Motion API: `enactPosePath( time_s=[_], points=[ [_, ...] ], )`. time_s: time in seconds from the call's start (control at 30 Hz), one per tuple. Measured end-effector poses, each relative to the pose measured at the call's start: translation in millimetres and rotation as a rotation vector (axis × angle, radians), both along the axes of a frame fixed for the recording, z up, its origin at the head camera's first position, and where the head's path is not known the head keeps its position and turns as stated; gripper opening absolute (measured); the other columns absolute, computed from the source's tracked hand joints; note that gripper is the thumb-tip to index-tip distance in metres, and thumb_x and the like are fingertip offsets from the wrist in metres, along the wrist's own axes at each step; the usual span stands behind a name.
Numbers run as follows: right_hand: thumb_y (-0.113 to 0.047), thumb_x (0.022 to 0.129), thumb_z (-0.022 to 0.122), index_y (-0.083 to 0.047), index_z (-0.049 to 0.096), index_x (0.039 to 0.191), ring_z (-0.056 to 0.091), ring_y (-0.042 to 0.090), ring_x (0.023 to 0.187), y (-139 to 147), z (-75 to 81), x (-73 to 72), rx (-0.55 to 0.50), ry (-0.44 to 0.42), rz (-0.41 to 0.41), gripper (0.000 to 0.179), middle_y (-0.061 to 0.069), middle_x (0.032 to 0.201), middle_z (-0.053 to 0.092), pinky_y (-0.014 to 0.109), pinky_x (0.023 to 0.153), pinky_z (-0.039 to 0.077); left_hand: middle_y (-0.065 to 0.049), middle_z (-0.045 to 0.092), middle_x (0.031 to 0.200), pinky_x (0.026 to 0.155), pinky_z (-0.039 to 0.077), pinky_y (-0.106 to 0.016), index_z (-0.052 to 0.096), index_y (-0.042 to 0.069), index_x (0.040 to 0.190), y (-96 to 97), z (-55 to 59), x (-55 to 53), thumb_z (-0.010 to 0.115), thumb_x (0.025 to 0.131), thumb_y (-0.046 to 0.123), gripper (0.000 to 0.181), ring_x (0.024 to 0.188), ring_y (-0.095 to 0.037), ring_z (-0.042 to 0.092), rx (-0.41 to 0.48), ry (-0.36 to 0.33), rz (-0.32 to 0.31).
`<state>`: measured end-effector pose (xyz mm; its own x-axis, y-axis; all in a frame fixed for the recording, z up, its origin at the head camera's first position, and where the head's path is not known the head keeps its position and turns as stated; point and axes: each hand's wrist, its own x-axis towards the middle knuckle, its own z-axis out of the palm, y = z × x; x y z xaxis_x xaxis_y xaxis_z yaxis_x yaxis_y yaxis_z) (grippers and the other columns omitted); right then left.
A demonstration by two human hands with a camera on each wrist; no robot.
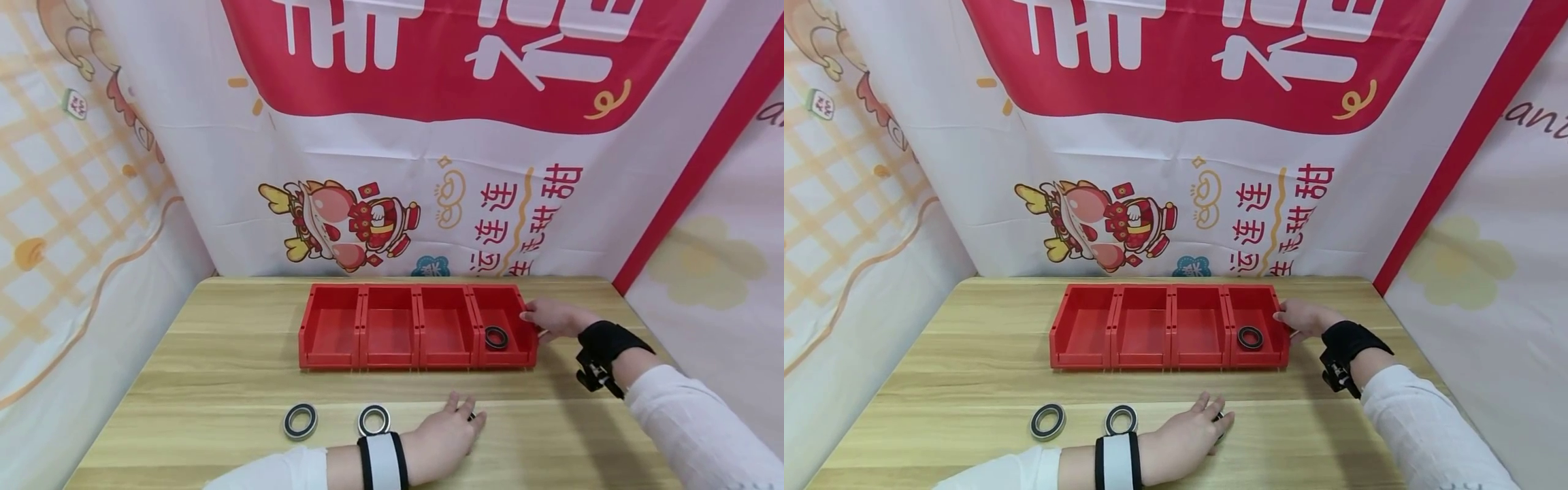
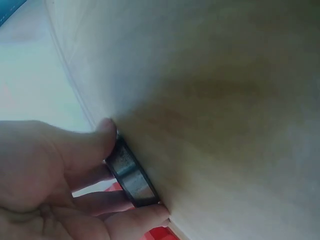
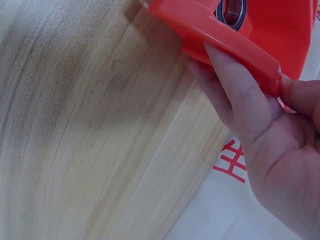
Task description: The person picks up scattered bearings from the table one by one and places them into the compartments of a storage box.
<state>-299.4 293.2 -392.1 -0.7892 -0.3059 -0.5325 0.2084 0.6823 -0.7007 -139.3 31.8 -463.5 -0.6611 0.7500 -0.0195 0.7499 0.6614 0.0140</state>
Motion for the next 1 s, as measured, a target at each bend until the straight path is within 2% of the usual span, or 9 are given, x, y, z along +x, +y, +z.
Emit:
enactPosePath(
  time_s=[0.1,0.2,0.3,0.4,0.6,0.67,0.77,0.87,1.0],
  points=[
    [-0.012,0.104,0.036,0.016,0.034,0.135,0.056,0.026,0.098,-0.2,-0.2,0.2,0.009,-0.002,0.001,0.042,0.024,0.116,0.057,0.04,0.079,0.054,-0.009,0.056,0.132,0.09,0.05,-0.03,0.061,0.015,0.129,1.7,-1.8,0.7,0.058,0.091,0.01,0.038,0.119,-0.029,0.054,-0.019,0.064,-0.028],
    [-0.012,0.104,0.036,0.016,0.034,0.134,0.055,0.027,0.098,-0.9,-0.7,0.3,0.012,-0.003,0.005,0.041,0.024,0.115,0.057,0.04,0.078,0.054,-0.004,0.064,0.117,0.096,0.046,-0.031,0.067,0.015,0.117,2.0,-3.4,-0.1,0.06,0.087,0.007,0.032,0.11,-0.018,0.059,-0.032,0.159,-0.08],
    [-0.012,0.104,0.036,0.016,0.034,0.134,0.055,0.027,0.099,-1.7,-1.3,0.0,0.008,-0.005,0.004,0.042,0.024,0.116,0.057,0.039,0.078,0.054,0.003,0.066,0.097,0.095,0.047,-0.031,0.071,0.019,0.101,1.7,-1.9,-1.6,0.064,0.081,0.008,0.024,0.094,-0.007,0.061,-0.02,0.226,-0.128],
    [-0.013,0.104,0.036,0.016,0.034,0.134,0.054,0.027,0.098,-2.3,-1.1,-0.2,0.012,-0.008,0.006,0.042,0.024,0.117,0.057,0.039,0.078,0.054,0.008,0.064,0.083,0.088,0.049,-0.028,0.072,0.023,0.088,1.1,1.7,-2.9,0.066,0.079,0.008,0.018,0.08,-0.002,0.059,0.002,0.235,-0.16],
    [-0.013,0.104,0.037,0.015,0.036,0.134,0.053,0.026,0.095,-1.9,-0.2,-2.0,0.011,-0.021,0.014,0.041,0.023,0.115,0.057,0.04,0.079,0.053,0.007,0.063,0.078,0.068,0.049,-0.021,0.072,0.024,0.083,0.2,11.0,-5.8,0.067,0.078,0.005,0.02,0.07,-0.003,0.055,-0.031,0.163,-0.175],
    [-0.013,0.104,0.036,0.015,0.035,0.134,0.053,0.026,0.095,-1.4,-0.1,-2.7,0.002,-0.027,0.012,0.041,0.023,0.115,0.057,0.04,0.078,0.053,0.008,0.064,0.079,0.069,0.047,-0.02,0.072,0.022,0.082,1.0,15.0,-8.7,0.068,0.079,0.006,0.018,0.07,-0.003,0.055,-0.029,0.1,-0.187],
    [-0.012,0.104,0.036,0.015,0.034,0.135,0.053,0.026,0.096,-0.8,0.0,-3.5,-0.002,-0.033,0.006,0.042,0.023,0.116,0.057,0.038,0.078,0.054,0.01,0.065,0.077,0.068,0.043,-0.016,0.073,0.021,0.081,1.9,24.4,-13.0,0.067,0.083,0.005,0.017,0.068,0.0,0.053,-0.006,-0.032,-0.222],
    [-0.013,0.104,0.036,0.016,0.033,0.135,0.053,0.026,0.097,-0.1,0.2,-3.5,-0.003,-0.034,0.011,0.042,0.024,0.117,0.056,0.038,0.078,0.054,0.012,0.061,0.07,0.06,0.038,-0.013,0.072,0.018,0.076,2.9,36.6,-16.3,0.066,0.083,0.001,0.019,0.061,0.003,0.046,0.034,-0.158,-0.263],
    [-0.013,0.104,0.036,0.016,0.033,0.135,0.053,0.026,0.098,0.4,1.3,-2.6,-0.001,-0.035,0.013,0.043,0.024,0.117,0.056,0.038,0.078,0.054,0.01,0.053,0.064,0.048,0.032,-0.013,0.068,0.015,0.074,4.0,56.6,-23.8,0.068,0.08,-0.001,0.017,0.056,-0.001,0.038,0.072,-0.248,-0.263]
  ],
)
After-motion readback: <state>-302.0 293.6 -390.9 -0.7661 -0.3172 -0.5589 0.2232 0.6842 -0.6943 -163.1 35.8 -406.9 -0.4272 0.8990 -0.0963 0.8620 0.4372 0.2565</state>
